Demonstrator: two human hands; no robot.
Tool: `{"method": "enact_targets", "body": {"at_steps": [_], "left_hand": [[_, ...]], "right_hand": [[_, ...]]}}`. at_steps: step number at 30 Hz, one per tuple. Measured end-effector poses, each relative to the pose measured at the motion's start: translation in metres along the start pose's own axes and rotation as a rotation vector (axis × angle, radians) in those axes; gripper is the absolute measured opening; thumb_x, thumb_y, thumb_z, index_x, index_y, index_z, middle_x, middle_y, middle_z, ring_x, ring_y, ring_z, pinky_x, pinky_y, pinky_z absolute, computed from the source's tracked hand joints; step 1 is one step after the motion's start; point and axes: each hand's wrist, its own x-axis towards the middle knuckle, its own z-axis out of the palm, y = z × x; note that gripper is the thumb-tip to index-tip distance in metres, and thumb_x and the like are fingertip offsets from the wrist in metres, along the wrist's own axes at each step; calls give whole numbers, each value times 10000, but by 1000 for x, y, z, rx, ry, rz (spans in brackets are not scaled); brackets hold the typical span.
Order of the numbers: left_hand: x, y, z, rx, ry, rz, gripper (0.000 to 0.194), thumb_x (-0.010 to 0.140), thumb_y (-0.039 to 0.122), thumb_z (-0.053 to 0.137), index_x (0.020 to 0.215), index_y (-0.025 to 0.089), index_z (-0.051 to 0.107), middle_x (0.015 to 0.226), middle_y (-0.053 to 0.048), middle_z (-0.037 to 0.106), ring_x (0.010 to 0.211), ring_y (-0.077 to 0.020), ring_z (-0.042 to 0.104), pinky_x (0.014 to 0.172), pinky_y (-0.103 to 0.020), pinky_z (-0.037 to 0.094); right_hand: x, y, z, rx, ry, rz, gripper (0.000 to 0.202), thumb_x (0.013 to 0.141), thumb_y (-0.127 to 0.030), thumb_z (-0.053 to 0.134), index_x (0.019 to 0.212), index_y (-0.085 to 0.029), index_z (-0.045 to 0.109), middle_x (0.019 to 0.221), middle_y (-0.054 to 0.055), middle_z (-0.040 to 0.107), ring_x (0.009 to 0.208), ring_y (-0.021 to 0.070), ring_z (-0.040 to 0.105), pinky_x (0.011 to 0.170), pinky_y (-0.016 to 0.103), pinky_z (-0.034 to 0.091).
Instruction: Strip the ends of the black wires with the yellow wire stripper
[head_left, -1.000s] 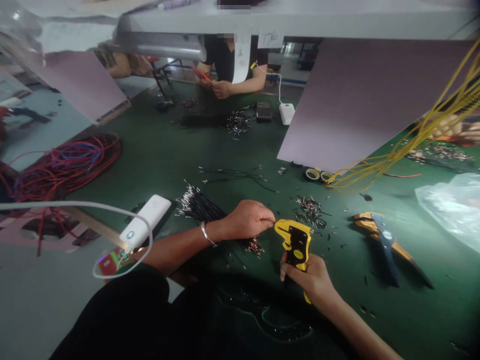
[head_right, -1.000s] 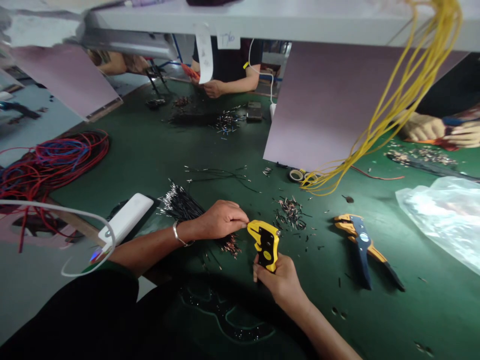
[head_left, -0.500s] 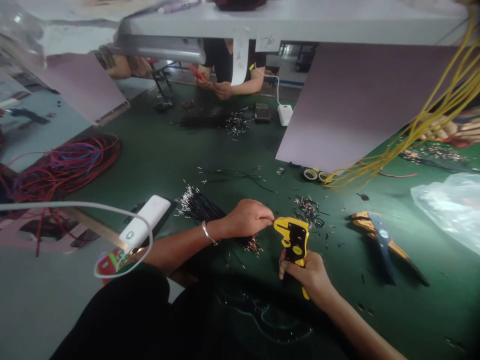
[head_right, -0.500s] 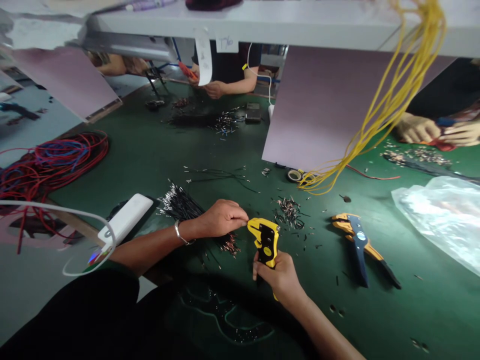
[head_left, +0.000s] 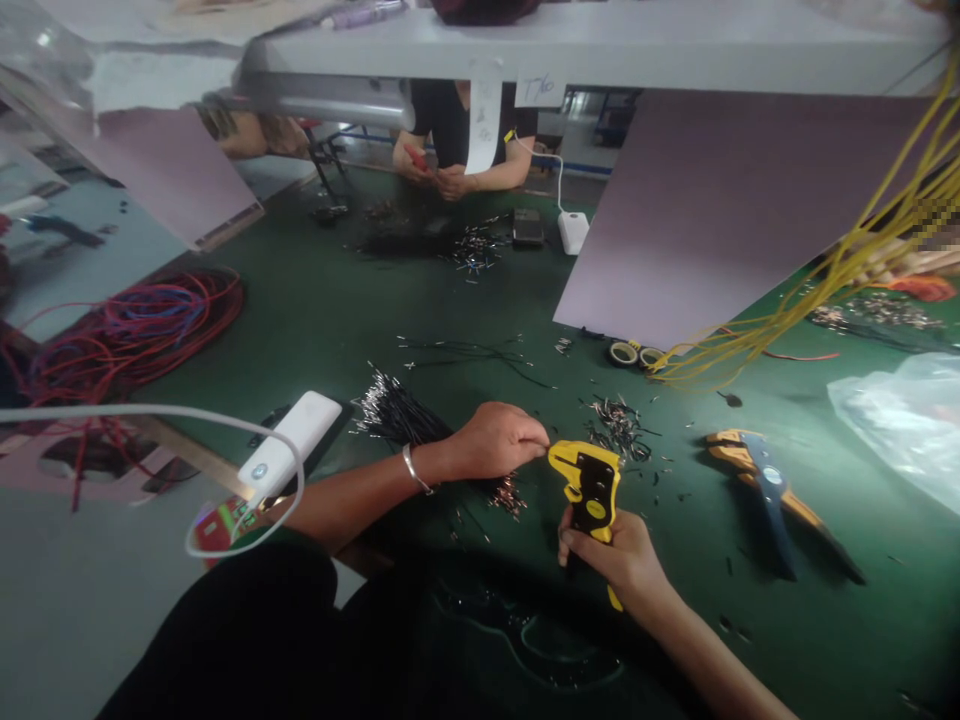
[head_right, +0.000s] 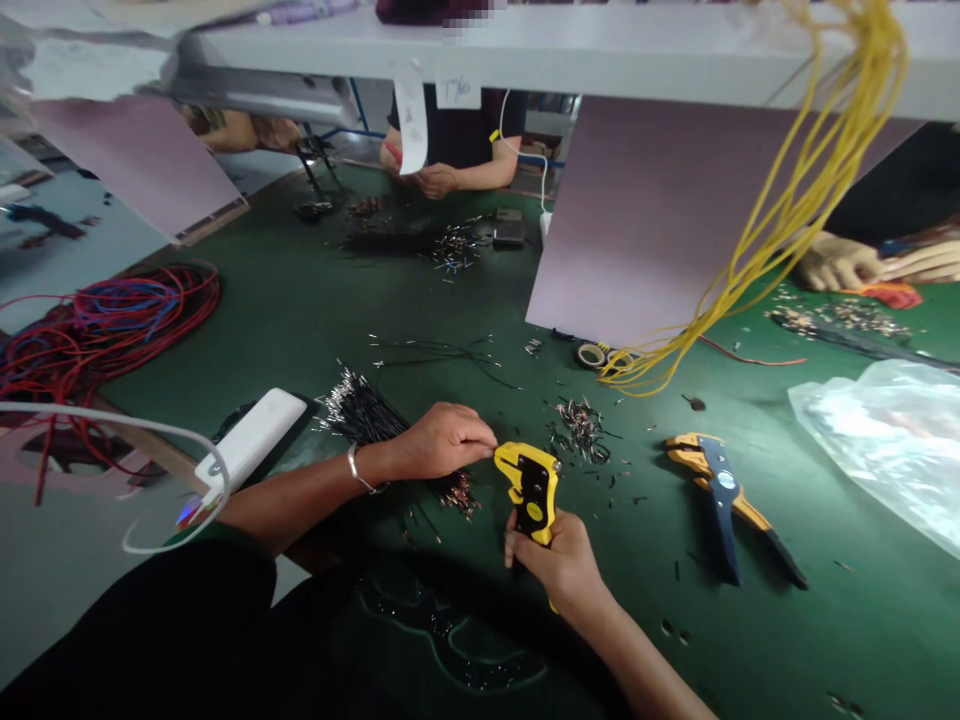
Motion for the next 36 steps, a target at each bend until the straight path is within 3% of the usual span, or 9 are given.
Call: {"method": "enact_targets", "body": {"at_steps": [8, 30, 36], "left_hand": [[-1, 2, -1, -1, 0, 13, 137, 831, 177, 581, 799, 168, 713, 694, -9, 693, 658, -109, 593, 644, -216, 414], [-1, 1, -1, 14, -1, 6, 156, 827, 167, 561, 779, 180, 709, 686, -1, 691, 661, -109, 600, 644, -217, 415], [-1, 2, -2, 9, 5, 12, 142, 817, 157, 575, 768, 164, 708, 667, -6, 681, 643, -109, 587, 629, -219, 406]], "right_hand": [[-2, 5, -2, -19, -21, -34, 182, 686, -345, 642, 687, -169, 592, 541, 31, 634, 522, 174, 558, 565, 299, 447], [-2, -5, 2, -46, 5, -9, 200, 633, -368, 649, 657, -186, 572, 499, 18, 613, 495, 180, 560, 540, 301, 457], [-2, 1, -1, -51, -13, -24, 177, 662, -346, 638, 678, -179, 584, 520, 15, 623, 508, 176, 564, 558, 295, 457]]}}
